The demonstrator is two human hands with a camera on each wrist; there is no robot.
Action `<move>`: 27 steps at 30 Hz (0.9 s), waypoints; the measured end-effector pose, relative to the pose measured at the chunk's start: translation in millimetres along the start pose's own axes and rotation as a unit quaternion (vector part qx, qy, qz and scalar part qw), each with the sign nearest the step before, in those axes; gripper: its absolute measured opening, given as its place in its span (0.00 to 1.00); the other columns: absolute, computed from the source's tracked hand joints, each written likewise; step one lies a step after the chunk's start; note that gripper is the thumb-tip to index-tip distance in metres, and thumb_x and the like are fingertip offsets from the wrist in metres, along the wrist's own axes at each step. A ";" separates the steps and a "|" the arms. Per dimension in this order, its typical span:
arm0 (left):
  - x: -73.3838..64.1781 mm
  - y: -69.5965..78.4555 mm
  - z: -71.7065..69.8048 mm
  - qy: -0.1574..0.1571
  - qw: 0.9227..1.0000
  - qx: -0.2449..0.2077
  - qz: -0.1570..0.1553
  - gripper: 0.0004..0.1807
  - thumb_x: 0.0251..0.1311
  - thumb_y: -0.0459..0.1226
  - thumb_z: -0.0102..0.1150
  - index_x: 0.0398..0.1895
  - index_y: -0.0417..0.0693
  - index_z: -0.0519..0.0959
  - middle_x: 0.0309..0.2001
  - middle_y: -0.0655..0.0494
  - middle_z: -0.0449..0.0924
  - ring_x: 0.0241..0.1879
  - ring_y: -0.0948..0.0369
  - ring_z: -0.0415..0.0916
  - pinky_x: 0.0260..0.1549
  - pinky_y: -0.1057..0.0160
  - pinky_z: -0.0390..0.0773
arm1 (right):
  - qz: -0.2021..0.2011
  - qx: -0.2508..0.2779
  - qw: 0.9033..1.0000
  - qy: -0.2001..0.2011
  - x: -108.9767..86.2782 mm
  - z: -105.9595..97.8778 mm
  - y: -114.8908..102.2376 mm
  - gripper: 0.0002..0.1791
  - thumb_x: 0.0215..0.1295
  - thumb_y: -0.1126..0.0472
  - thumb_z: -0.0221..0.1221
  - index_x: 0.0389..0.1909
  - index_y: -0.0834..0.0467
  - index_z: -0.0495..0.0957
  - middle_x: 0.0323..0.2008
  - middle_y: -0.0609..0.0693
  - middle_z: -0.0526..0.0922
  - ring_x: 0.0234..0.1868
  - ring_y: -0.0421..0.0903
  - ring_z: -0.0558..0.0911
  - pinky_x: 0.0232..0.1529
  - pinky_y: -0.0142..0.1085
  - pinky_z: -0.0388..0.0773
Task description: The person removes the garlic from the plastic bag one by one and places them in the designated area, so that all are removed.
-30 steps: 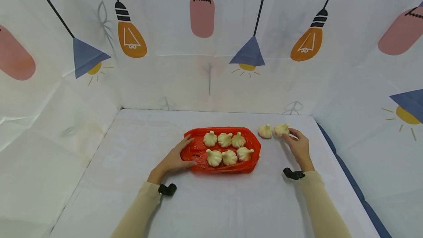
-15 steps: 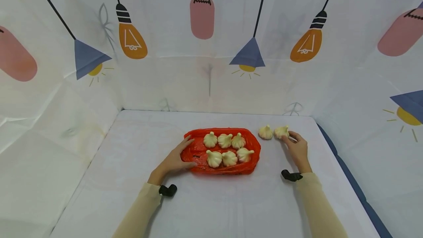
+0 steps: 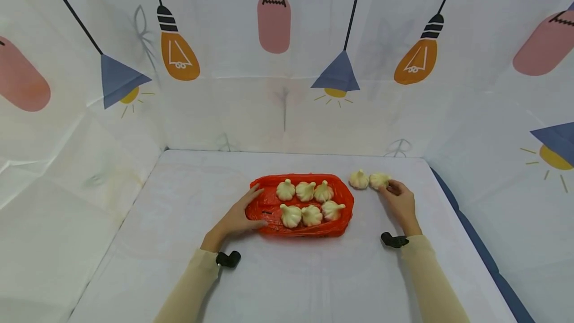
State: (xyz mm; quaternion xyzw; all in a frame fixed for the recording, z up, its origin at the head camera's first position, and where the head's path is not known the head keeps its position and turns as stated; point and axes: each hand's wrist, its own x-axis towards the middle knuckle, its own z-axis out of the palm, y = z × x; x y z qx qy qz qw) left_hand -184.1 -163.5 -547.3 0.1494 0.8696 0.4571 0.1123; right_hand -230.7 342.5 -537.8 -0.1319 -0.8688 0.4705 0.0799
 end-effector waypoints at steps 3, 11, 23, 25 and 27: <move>0.0 0.1 0.2 0.001 1.000 -0.001 0.002 0.55 0.51 0.56 0.76 0.82 0.65 0.58 0.84 0.62 0.46 0.83 0.47 0.44 0.75 0.32 0.53 | 0.000 0.008 1.000 -0.006 -1.1 -1.3 -1.9 0.33 0.73 0.50 0.62 0.69 0.67 0.70 0.64 0.66 0.77 0.64 0.57 0.77 0.45 0.13 0.65; -0.1 0.1 -0.1 0.001 1.000 -0.009 0.002 0.55 0.51 0.55 0.77 0.82 0.64 0.58 0.84 0.62 0.46 0.83 0.48 0.43 0.76 0.33 0.52 | 0.003 0.011 1.000 -0.024 -3.4 -4.4 -5.2 0.35 0.73 0.50 0.62 0.71 0.67 0.67 0.67 0.66 0.74 0.66 0.58 0.75 0.45 0.11 0.64; -1.4 0.4 -1.5 0.005 1.000 0.004 0.023 0.55 0.51 0.56 0.76 0.81 0.59 0.59 0.84 0.58 0.47 0.82 0.45 0.45 0.75 0.32 0.55 | -0.007 0.031 0.999 -0.024 -12.3 -21.7 -8.1 0.38 0.71 0.53 0.64 0.76 0.63 0.62 0.74 0.66 0.68 0.70 0.64 0.73 0.41 0.12 0.68; -1.6 0.9 -1.5 0.003 1.000 0.007 0.023 0.55 0.52 0.56 0.76 0.81 0.58 0.59 0.84 0.57 0.47 0.82 0.44 0.45 0.74 0.31 0.55 | -0.016 0.035 0.999 -0.020 -16.7 -27.1 -11.2 0.39 0.71 0.56 0.65 0.77 0.64 0.61 0.74 0.66 0.67 0.71 0.65 0.72 0.42 0.11 0.69; -1.1 1.4 -1.3 0.002 1.000 0.008 0.021 0.55 0.51 0.57 0.76 0.82 0.60 0.59 0.84 0.58 0.47 0.82 0.45 0.45 0.75 0.32 0.55 | -0.032 0.041 0.998 -0.017 -21.3 -32.5 -16.2 0.39 0.71 0.58 0.65 0.77 0.65 0.60 0.74 0.67 0.66 0.70 0.66 0.72 0.44 0.11 0.69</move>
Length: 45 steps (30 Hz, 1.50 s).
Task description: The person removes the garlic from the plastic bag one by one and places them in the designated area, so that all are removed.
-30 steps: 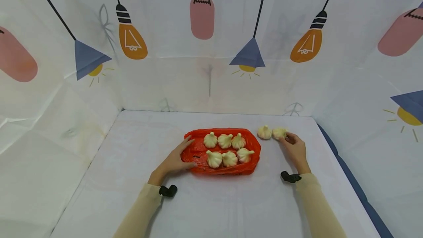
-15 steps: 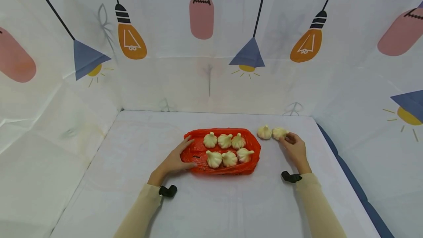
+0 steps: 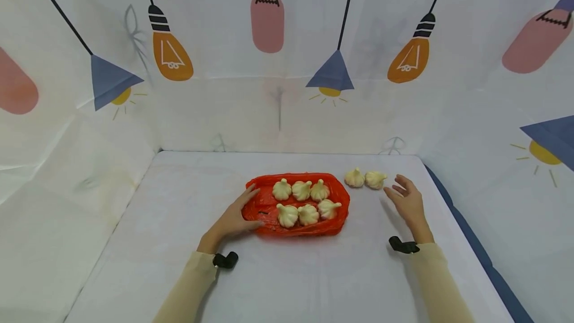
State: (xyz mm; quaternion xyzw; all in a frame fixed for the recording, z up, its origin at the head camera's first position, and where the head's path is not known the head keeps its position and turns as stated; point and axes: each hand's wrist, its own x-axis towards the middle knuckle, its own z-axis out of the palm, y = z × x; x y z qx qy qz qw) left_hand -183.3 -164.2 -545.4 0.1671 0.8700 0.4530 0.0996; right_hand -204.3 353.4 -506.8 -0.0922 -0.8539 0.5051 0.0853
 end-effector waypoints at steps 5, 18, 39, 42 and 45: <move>0.2 1.6 -0.9 0.003 1.000 -0.006 0.000 0.56 0.51 0.57 0.76 0.82 0.60 0.59 0.84 0.60 0.46 0.83 0.46 0.44 0.76 0.33 0.53 | -0.032 0.021 0.999 0.009 -7.4 -7.8 -21.1 0.40 0.70 0.60 0.65 0.78 0.63 0.59 0.74 0.66 0.66 0.70 0.67 0.72 0.48 0.11 0.71; -0.2 -0.1 -0.2 0.002 1.000 -0.001 0.001 0.55 0.51 0.58 0.76 0.81 0.59 0.60 0.84 0.59 0.47 0.82 0.45 0.45 0.75 0.33 0.54 | -0.137 -0.068 0.986 -0.066 -22.9 5.8 -67.8 0.38 0.69 0.57 0.67 0.75 0.62 0.64 0.73 0.64 0.69 0.69 0.66 0.73 0.65 0.58 0.75; -1.4 -2.0 -1.2 -0.002 1.000 -0.007 -0.002 0.54 0.53 0.55 0.76 0.81 0.60 0.59 0.84 0.58 0.47 0.82 0.44 0.44 0.75 0.31 0.52 | -0.159 -0.085 0.954 -0.241 -42.1 58.1 -113.8 0.41 0.66 0.46 0.69 0.76 0.54 0.65 0.71 0.61 0.72 0.67 0.66 0.76 0.65 0.62 0.75; -1.1 -2.6 -0.7 -0.002 1.000 -0.003 -0.003 0.54 0.52 0.55 0.75 0.82 0.59 0.59 0.84 0.57 0.47 0.82 0.44 0.44 0.75 0.31 0.52 | -0.162 -0.095 0.949 -0.253 -45.0 67.6 -118.9 0.43 0.65 0.45 0.69 0.76 0.55 0.65 0.73 0.59 0.71 0.69 0.64 0.74 0.67 0.64 0.72; -0.4 -2.1 0.1 -0.004 1.000 -0.001 -0.006 0.55 0.52 0.56 0.75 0.82 0.60 0.58 0.84 0.57 0.47 0.82 0.44 0.44 0.75 0.31 0.52 | -0.166 -0.121 0.946 -0.249 -46.8 74.6 -125.8 0.43 0.65 0.45 0.69 0.76 0.55 0.65 0.74 0.56 0.70 0.73 0.62 0.69 0.69 0.65 0.68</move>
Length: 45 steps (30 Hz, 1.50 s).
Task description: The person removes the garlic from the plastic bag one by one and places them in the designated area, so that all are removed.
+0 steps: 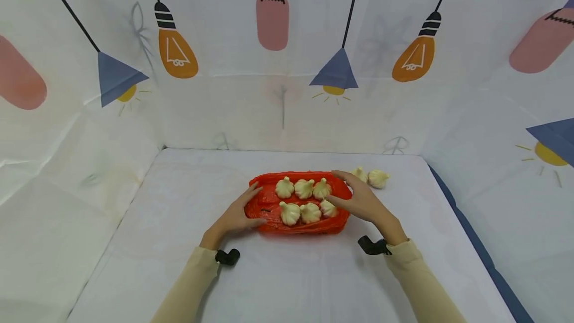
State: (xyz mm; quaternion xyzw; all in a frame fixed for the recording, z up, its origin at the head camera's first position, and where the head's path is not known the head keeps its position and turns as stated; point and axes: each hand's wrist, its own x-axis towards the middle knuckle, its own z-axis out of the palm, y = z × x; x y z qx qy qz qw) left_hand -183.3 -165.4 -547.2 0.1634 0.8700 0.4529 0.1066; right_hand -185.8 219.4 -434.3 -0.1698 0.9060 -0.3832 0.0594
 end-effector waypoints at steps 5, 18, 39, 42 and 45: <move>1.1 1.5 1.0 -0.003 1.000 -0.005 -0.008 0.55 0.52 0.56 0.75 0.82 0.61 0.58 0.84 0.59 0.46 0.83 0.45 0.43 0.75 0.31 0.52 | -0.026 -0.043 0.999 -0.011 8.1 0.3 -14.2 0.41 0.65 0.47 0.69 0.75 0.56 0.67 0.74 0.56 0.70 0.75 0.61 0.67 0.70 0.65 0.67; 0.8 3.8 0.2 -0.003 1.000 -0.005 -0.006 0.54 0.52 0.55 0.75 0.82 0.58 0.58 0.84 0.58 0.46 0.83 0.45 0.43 0.75 0.31 0.50 | -0.057 -0.028 0.989 -0.134 30.2 13.7 -33.4 0.44 0.65 0.45 0.68 0.76 0.59 0.64 0.74 0.59 0.69 0.74 0.61 0.68 0.70 0.61 0.69; -0.3 5.0 -1.4 -0.010 1.000 0.011 -0.004 0.53 0.54 0.55 0.74 0.82 0.60 0.58 0.84 0.59 0.46 0.83 0.47 0.43 0.76 0.33 0.51 | -0.071 -0.107 0.957 -0.259 54.4 48.0 -56.5 0.41 0.66 0.43 0.67 0.74 0.58 0.67 0.70 0.55 0.75 0.65 0.55 0.79 0.66 0.55 0.76; 0.0 5.0 -1.1 -0.008 1.000 0.012 -0.007 0.53 0.54 0.54 0.74 0.82 0.60 0.58 0.84 0.61 0.46 0.83 0.48 0.43 0.76 0.33 0.51 | -0.069 -0.117 0.953 -0.269 58.3 53.1 -57.8 0.39 0.66 0.44 0.67 0.73 0.58 0.69 0.69 0.54 0.76 0.60 0.53 0.81 0.65 0.53 0.76; -1.3 5.1 -2.2 -0.008 1.000 0.011 -0.011 0.53 0.54 0.54 0.75 0.82 0.60 0.57 0.84 0.62 0.45 0.83 0.48 0.42 0.77 0.34 0.50 | -0.064 -0.121 0.951 -0.277 61.6 58.6 -58.7 0.39 0.66 0.45 0.67 0.74 0.56 0.68 0.70 0.53 0.75 0.61 0.51 0.79 0.67 0.52 0.75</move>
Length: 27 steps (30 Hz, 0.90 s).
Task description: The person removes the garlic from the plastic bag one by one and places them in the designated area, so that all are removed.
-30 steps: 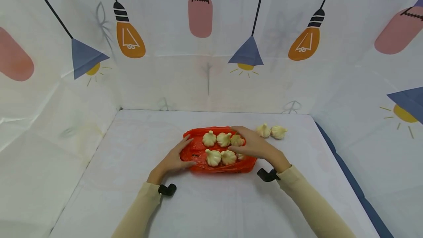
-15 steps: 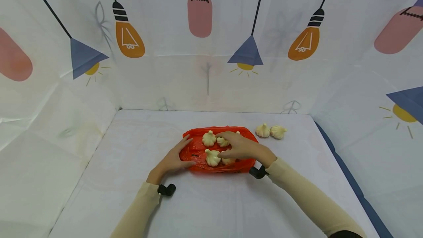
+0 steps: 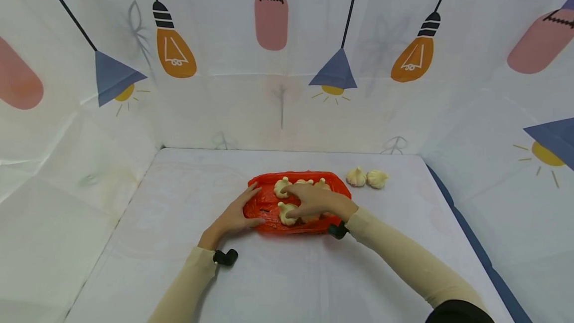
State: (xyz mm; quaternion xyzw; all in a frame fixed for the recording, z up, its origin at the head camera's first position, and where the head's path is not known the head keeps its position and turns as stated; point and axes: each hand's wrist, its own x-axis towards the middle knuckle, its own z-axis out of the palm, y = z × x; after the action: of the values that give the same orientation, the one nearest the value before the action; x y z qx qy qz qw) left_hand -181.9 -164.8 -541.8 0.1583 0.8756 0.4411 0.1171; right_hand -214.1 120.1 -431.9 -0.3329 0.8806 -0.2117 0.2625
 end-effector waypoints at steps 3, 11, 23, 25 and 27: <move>0.0 1.2 0.1 -0.002 1.000 -0.001 -0.002 0.53 0.55 0.54 0.74 0.82 0.60 0.57 0.84 0.61 0.45 0.83 0.48 0.42 0.77 0.34 0.50 | 0.009 0.010 1.000 -0.008 3.6 3.5 1.3 0.40 0.66 0.46 0.68 0.74 0.55 0.68 0.71 0.51 0.74 0.66 0.50 0.76 0.70 0.52 0.72; -0.8 3.1 0.3 -0.002 1.000 -0.004 0.003 0.53 0.55 0.55 0.74 0.82 0.60 0.57 0.84 0.59 0.45 0.83 0.47 0.42 0.76 0.33 0.50 | 0.006 -0.013 1.000 -0.004 9.4 12.7 7.2 0.39 0.64 0.48 0.71 0.73 0.56 0.70 0.68 0.49 0.77 0.63 0.44 0.77 0.68 0.46 0.74; -1.7 0.5 0.7 0.002 1.000 -0.004 0.014 0.53 0.55 0.56 0.73 0.82 0.58 0.58 0.84 0.59 0.46 0.83 0.47 0.42 0.77 0.34 0.50 | -0.002 -0.018 1.000 -0.006 7.2 14.0 7.2 0.34 0.64 0.52 0.71 0.69 0.56 0.74 0.64 0.47 0.79 0.58 0.43 0.78 0.66 0.44 0.76; -1.6 0.1 0.6 0.003 1.000 -0.003 0.017 0.53 0.55 0.56 0.73 0.82 0.57 0.58 0.84 0.59 0.46 0.83 0.47 0.42 0.77 0.34 0.50 | -0.001 -0.025 1.000 -0.007 7.8 15.9 8.6 0.33 0.64 0.52 0.71 0.68 0.56 0.75 0.63 0.46 0.80 0.56 0.42 0.78 0.64 0.42 0.77; -1.7 0.1 0.4 0.002 1.000 0.000 0.017 0.53 0.55 0.57 0.73 0.82 0.58 0.58 0.84 0.58 0.46 0.83 0.47 0.43 0.76 0.34 0.51 | -0.001 -0.030 1.000 -0.006 8.5 17.7 10.2 0.32 0.64 0.52 0.71 0.68 0.56 0.76 0.62 0.46 0.81 0.56 0.41 0.78 0.64 0.42 0.78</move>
State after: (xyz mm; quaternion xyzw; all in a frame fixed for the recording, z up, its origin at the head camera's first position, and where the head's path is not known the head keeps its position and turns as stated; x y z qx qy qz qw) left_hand -180.2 -165.1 -541.8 0.1720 0.8730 0.4435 0.1076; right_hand -213.7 117.7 -453.9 -0.3431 0.8845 -0.1838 0.2573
